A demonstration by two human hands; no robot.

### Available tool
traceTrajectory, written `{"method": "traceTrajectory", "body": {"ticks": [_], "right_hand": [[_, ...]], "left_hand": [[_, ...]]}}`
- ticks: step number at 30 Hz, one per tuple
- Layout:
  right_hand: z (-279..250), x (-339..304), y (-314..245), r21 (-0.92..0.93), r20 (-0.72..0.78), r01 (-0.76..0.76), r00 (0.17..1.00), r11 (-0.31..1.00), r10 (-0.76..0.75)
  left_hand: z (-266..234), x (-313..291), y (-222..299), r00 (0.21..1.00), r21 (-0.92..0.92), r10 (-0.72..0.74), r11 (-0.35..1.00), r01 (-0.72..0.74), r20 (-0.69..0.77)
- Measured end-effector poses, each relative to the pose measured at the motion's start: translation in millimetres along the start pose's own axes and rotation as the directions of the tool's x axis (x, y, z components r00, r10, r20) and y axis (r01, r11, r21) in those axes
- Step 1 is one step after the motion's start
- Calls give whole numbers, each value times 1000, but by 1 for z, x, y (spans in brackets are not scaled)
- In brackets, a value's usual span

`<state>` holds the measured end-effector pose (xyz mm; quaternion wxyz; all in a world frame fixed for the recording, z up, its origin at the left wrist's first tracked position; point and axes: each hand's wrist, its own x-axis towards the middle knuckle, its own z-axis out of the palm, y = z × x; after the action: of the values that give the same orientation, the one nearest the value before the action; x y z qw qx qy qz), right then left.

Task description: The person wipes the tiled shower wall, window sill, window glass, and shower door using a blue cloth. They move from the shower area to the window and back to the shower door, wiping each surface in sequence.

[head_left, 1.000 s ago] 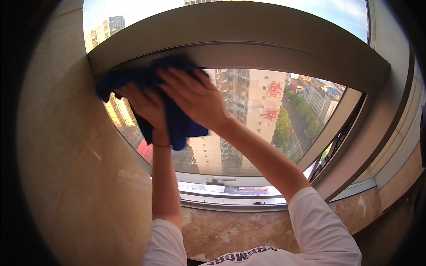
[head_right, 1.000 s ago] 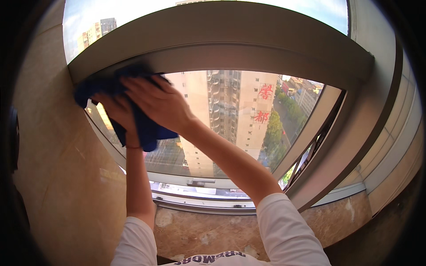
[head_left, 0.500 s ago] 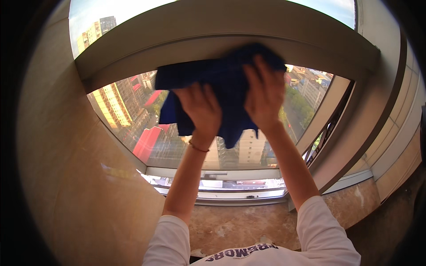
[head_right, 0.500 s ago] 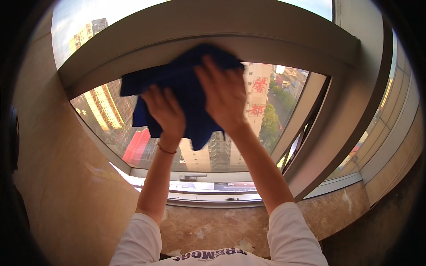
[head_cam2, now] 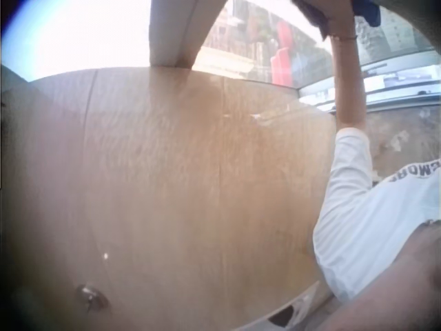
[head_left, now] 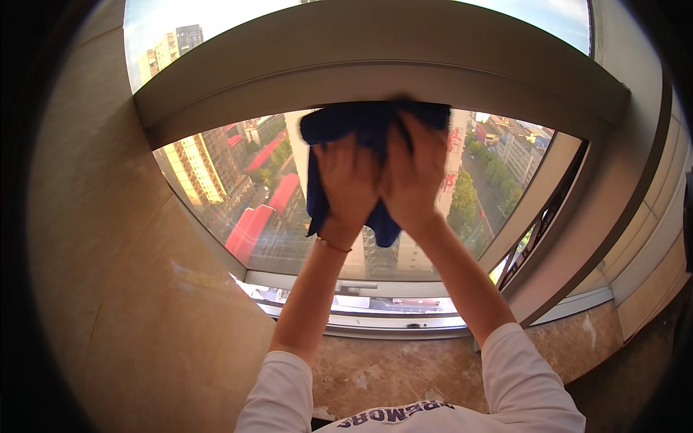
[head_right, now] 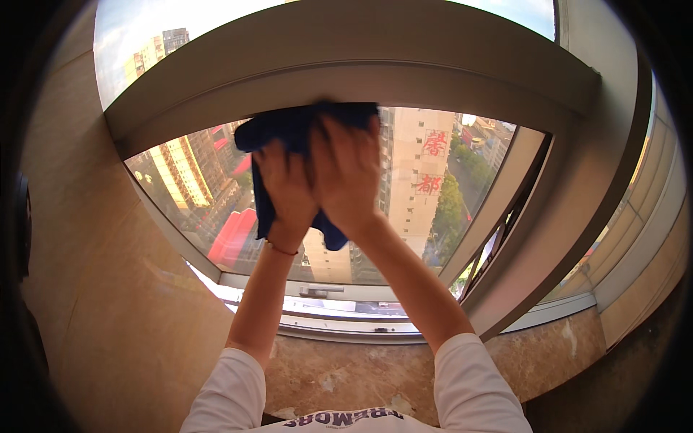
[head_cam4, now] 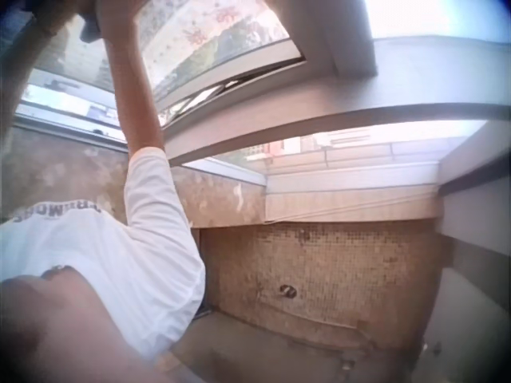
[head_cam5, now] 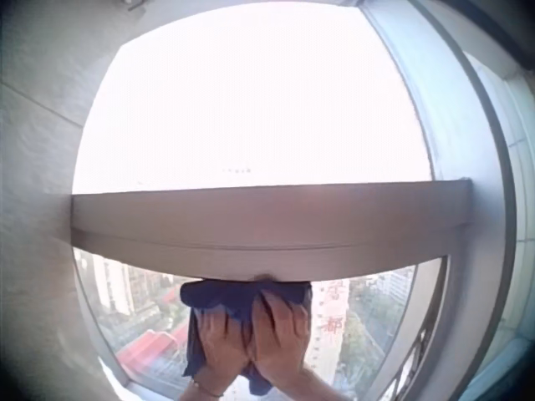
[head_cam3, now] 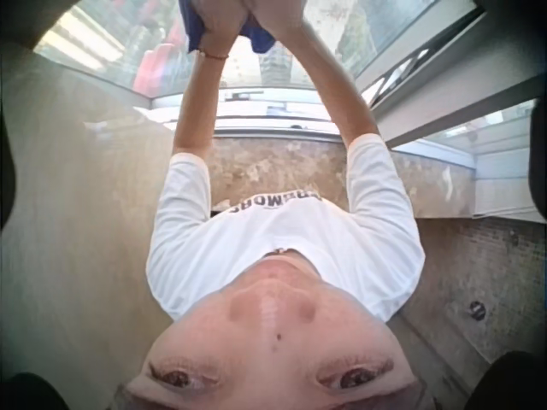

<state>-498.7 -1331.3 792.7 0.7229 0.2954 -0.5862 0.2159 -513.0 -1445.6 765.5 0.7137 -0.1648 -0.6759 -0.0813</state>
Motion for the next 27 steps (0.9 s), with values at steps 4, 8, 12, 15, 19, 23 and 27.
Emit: {"method": "traceTrajectory", "body": {"ticks": [4, 8, 12, 15, 19, 23, 27], "right_hand": [[16, 14, -23, 94, 70, 127, 989, 988, -134], [20, 16, -25, 84, 40, 144, 988, 986, -148], [-5, 3, 8, -11, 8, 10, 1000, 1000, -10], [-27, -11, 48, -139, -100, 11, 995, 990, -25], [-40, -10, 56, -125, -154, -73, 987, 989, 53], [-28, -10, 37, -76, -68, -29, 997, 997, 24], [2, 6, 2, 73, 51, 92, 994, 993, -96]], "left_hand": [[-9, -9, -23, 985, 78, -165, 983, 169, -59], [-1, -16, -26, 974, 21, -172, 984, 176, -147], [10, -6, 6, 996, 20, -53, 998, 55, -73], [7, 10, 27, 991, -121, -94, 989, 82, -96], [6, 8, 33, 986, -115, -155, 982, 147, -68], [9, 5, 29, 990, -120, -139, 983, 137, -11], [7, 0, 7, 981, -80, -194, 978, 194, -2]]}}
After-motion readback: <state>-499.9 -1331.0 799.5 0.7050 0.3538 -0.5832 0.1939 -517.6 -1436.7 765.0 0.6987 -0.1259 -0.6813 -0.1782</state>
